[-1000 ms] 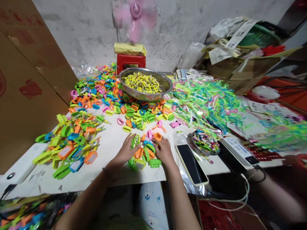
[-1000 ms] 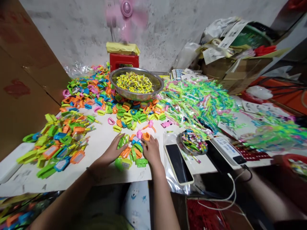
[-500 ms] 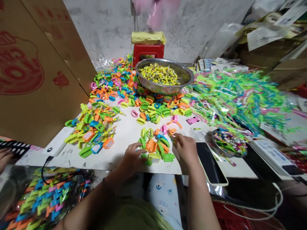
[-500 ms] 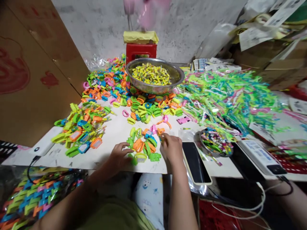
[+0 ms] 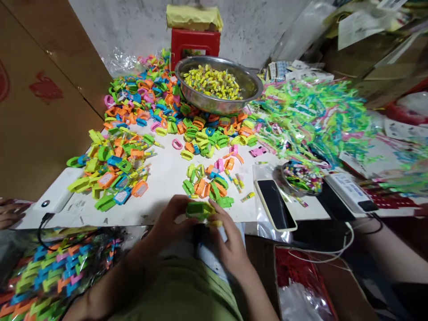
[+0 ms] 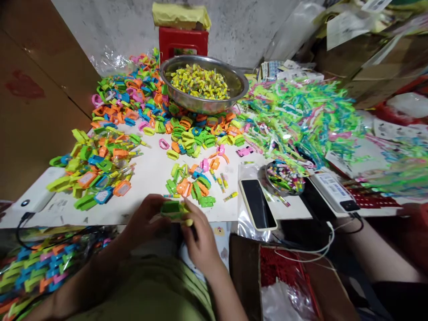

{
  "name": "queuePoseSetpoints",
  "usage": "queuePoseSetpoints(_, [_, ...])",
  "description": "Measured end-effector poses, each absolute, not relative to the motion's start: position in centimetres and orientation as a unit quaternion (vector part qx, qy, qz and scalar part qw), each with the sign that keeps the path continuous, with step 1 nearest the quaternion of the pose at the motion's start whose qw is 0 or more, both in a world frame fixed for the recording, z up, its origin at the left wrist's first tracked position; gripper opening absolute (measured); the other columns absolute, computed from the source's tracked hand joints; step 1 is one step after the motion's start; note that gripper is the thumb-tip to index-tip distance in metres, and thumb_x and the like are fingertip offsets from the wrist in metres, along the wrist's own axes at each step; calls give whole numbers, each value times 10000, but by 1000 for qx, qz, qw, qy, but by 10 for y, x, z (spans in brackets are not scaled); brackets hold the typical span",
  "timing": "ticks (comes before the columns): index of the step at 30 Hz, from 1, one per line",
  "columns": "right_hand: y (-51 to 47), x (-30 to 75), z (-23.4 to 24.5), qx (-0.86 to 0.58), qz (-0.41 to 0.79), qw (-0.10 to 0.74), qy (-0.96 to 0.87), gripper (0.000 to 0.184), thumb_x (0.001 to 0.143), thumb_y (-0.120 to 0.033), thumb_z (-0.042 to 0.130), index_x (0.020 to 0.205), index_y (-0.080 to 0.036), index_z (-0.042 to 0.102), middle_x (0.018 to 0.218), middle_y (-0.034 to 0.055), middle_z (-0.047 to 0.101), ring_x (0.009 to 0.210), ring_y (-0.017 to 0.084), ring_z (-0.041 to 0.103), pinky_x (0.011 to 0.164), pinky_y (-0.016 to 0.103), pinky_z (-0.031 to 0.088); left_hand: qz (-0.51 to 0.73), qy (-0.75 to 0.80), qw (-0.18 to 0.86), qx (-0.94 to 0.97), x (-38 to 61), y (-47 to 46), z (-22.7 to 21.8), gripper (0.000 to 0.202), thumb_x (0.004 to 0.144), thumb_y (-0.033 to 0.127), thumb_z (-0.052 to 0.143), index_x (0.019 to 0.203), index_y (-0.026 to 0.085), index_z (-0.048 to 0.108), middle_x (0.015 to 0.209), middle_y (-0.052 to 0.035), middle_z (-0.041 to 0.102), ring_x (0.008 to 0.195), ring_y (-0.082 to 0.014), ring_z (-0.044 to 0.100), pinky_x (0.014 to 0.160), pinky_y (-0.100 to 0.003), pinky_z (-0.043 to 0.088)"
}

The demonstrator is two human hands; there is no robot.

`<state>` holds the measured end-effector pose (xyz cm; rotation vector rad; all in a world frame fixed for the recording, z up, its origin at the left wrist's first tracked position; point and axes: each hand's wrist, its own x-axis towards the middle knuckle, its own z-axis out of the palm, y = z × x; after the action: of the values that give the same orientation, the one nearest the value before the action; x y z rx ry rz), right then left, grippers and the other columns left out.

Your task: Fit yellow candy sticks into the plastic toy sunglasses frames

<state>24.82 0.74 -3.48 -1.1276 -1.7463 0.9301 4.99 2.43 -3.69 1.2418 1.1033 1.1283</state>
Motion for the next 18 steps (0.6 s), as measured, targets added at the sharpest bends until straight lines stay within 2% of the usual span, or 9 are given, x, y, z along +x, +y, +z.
queuePoseSetpoints(2, [-1,237,-36,-439,357,405,-718,165,948,-296,485,1047,-244,607,1462,102,465,1313,249,476,1034,422,451,515,434,590,445,52,23,-27,509,711,274,788,1130,231,502,1003,-41,709,891,-175,681,783,-295,554])
queuePoseSetpoints(3, [-3,234,-35,-441,352,409,-718,166,948,-288,479,1046,-245,605,1466,101,460,1311,252,480,1029,423,457,526,427,613,407,53,23,-23,513,712,280,789,1138,230,509,990,-35,715,881,-172,684,776,-291,557])
queuePoseSetpoints(5, [-5,232,-31,-457,341,430,-700,194,960,-276,444,1088,-246,586,1390,110,540,1250,248,539,988,414,490,532,422,652,338,55,25,-18,441,730,322,772,1099,217,554,975,-34,723,902,-183,690,800,-311,563])
queuePoseSetpoints(8, [-6,235,-22,-479,322,434,-692,267,979,-276,393,1193,-245,550,1164,100,666,1055,231,642,844,362,548,522,421,671,315,57,26,-12,379,735,363,760,1043,211,599,966,-33,722,927,-202,687,825,-346,565])
queuePoseSetpoints(10, [-6,236,-17,-485,313,415,-703,301,978,-275,397,1256,-243,509,1030,77,684,892,210,668,722,318,549,517,433,631,383,57,25,-9,376,729,341,763,1053,218,617,993,-34,707,918,-194,672,790,-322,559])
queuePoseSetpoints(13, [-3,234,-10,-492,293,424,-702,270,965,-245,426,1228,-245,486,910,41,672,721,175,642,612,278,509,476,483,490,547,55,22,-3,391,734,297,755,1106,244,646,1092,-43,674,935,-183,633,757,-280,526])
queuePoseSetpoints(16, [2,230,-3,-481,263,450,-704,160,931,-190,485,1071,-248,536,884,28,654,753,167,630,661,277,502,414,518,359,656,51,20,1,417,747,294,747,1153,277,652,1048,-31,689,932,-188,617,787,-290,508])
queuePoseSetpoints(18, [5,228,1,-462,268,453,-713,159,912,-152,506,1034,-244,548,908,32,647,802,165,626,702,281,505,393,513,308,699,48,20,2,408,751,314,748,1148,276,660,995,-26,705,930,-195,618,832,-307,503])
